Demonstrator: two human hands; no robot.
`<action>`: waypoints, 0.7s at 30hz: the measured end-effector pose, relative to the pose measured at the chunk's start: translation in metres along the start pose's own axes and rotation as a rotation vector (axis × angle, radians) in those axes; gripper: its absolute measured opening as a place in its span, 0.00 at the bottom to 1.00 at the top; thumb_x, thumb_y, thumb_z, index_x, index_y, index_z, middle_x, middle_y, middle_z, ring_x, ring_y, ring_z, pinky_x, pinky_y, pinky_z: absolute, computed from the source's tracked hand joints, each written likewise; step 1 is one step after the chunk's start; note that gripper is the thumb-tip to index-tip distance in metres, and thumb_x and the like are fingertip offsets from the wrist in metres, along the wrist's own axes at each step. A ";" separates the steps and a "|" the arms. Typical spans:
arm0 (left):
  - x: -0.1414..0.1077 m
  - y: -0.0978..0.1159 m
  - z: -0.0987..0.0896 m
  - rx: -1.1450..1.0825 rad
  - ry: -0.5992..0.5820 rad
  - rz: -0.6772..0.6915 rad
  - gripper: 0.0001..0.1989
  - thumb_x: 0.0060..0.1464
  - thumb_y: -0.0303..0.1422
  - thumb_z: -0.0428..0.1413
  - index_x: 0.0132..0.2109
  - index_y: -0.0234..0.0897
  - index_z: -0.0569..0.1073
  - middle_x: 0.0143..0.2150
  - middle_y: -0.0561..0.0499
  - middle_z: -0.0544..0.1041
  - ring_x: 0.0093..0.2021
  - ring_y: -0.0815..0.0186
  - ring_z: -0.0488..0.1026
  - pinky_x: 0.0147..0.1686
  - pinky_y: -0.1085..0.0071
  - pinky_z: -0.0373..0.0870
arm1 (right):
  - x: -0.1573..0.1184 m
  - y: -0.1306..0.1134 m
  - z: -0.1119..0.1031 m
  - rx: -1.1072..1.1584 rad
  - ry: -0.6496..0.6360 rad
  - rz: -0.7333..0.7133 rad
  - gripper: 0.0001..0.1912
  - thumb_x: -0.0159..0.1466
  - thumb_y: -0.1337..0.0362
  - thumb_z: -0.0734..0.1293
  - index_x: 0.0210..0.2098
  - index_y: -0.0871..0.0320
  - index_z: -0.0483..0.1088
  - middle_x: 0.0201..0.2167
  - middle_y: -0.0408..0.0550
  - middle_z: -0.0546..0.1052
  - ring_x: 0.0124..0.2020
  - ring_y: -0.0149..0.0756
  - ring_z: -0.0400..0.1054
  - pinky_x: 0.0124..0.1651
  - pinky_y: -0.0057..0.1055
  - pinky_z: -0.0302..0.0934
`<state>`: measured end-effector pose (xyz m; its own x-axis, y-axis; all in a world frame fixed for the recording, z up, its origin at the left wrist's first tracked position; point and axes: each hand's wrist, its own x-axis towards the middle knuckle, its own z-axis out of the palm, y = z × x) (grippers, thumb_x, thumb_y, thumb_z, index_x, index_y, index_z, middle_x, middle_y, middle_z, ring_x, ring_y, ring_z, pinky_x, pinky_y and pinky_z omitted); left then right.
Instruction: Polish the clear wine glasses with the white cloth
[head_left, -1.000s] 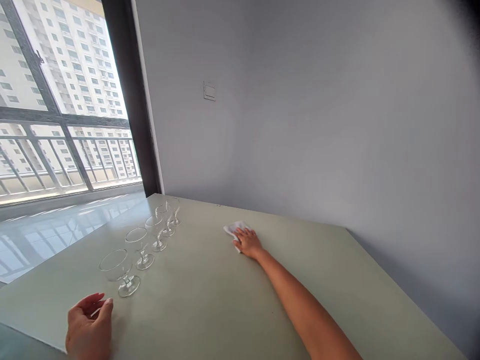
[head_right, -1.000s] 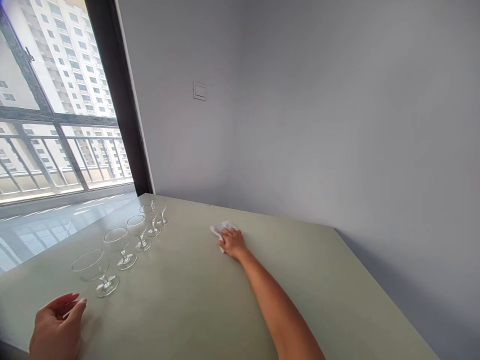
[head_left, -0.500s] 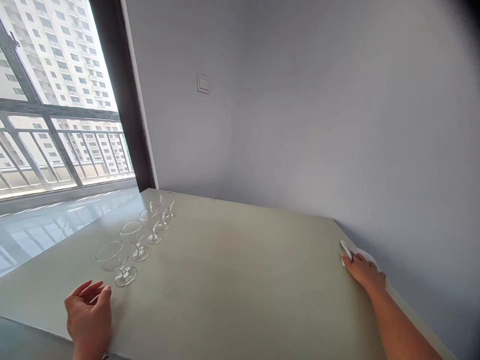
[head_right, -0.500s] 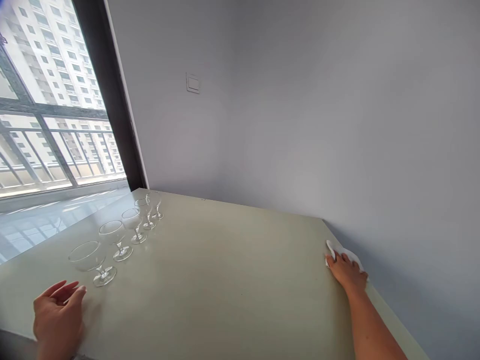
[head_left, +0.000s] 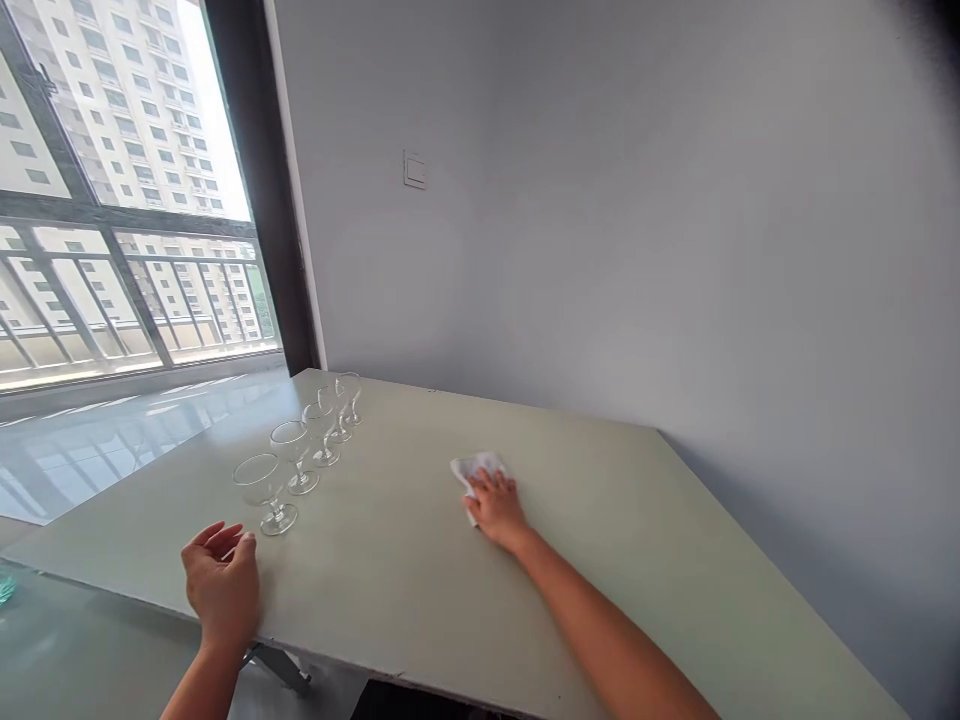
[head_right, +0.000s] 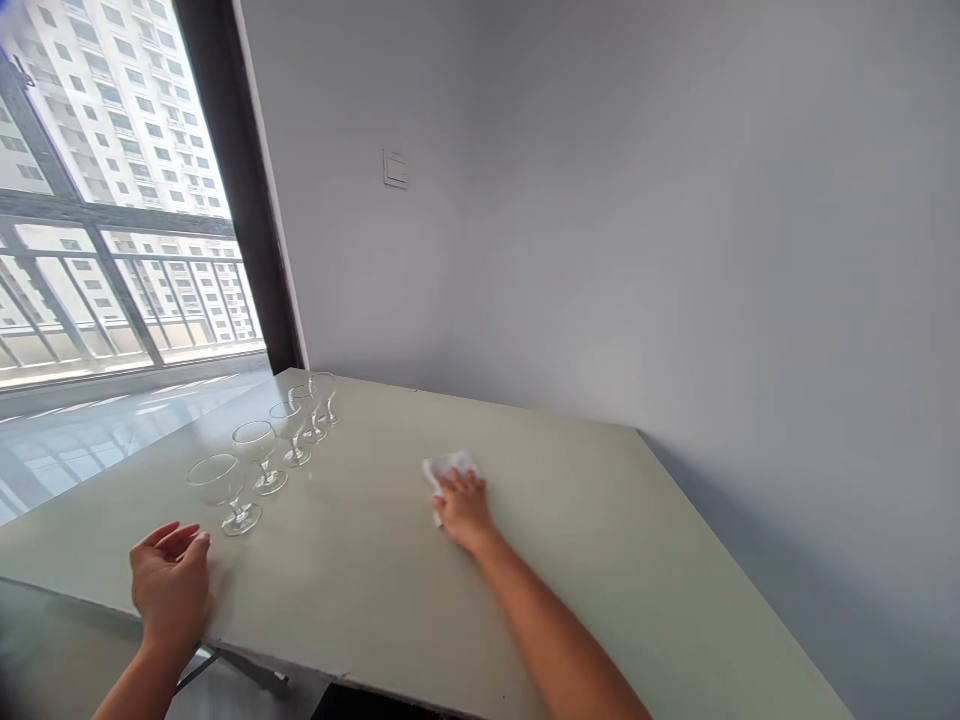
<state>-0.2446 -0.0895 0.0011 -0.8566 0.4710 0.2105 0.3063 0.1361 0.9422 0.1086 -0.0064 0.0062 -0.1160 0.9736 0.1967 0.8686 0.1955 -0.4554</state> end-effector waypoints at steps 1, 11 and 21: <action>0.000 -0.001 0.000 0.001 -0.004 0.008 0.23 0.43 0.37 0.53 0.49 0.39 0.63 0.40 0.51 0.72 0.37 0.63 0.69 0.40 0.64 0.64 | -0.011 -0.025 0.010 0.036 -0.059 -0.134 0.22 0.57 0.54 0.62 0.51 0.47 0.65 0.57 0.40 0.62 0.59 0.49 0.49 0.60 0.49 0.38; 0.001 0.002 -0.001 -0.011 -0.015 0.033 0.23 0.43 0.33 0.54 0.49 0.38 0.63 0.39 0.51 0.72 0.35 0.64 0.69 0.40 0.64 0.64 | -0.161 -0.045 -0.028 0.051 -0.320 -0.432 0.25 0.63 0.52 0.54 0.59 0.36 0.47 0.62 0.30 0.48 0.63 0.44 0.40 0.62 0.49 0.35; 0.001 0.004 0.000 0.033 -0.074 0.056 0.19 0.43 0.35 0.52 0.45 0.37 0.67 0.36 0.50 0.72 0.32 0.65 0.69 0.36 0.67 0.64 | -0.222 0.208 -0.093 -0.530 0.106 0.281 0.27 0.60 0.52 0.48 0.55 0.50 0.61 0.57 0.47 0.62 0.58 0.49 0.52 0.54 0.50 0.50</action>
<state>-0.2443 -0.0885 0.0047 -0.8051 0.5417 0.2416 0.3676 0.1360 0.9200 0.3599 -0.1932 -0.0519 0.1775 0.9570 0.2293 0.9837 -0.1792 -0.0133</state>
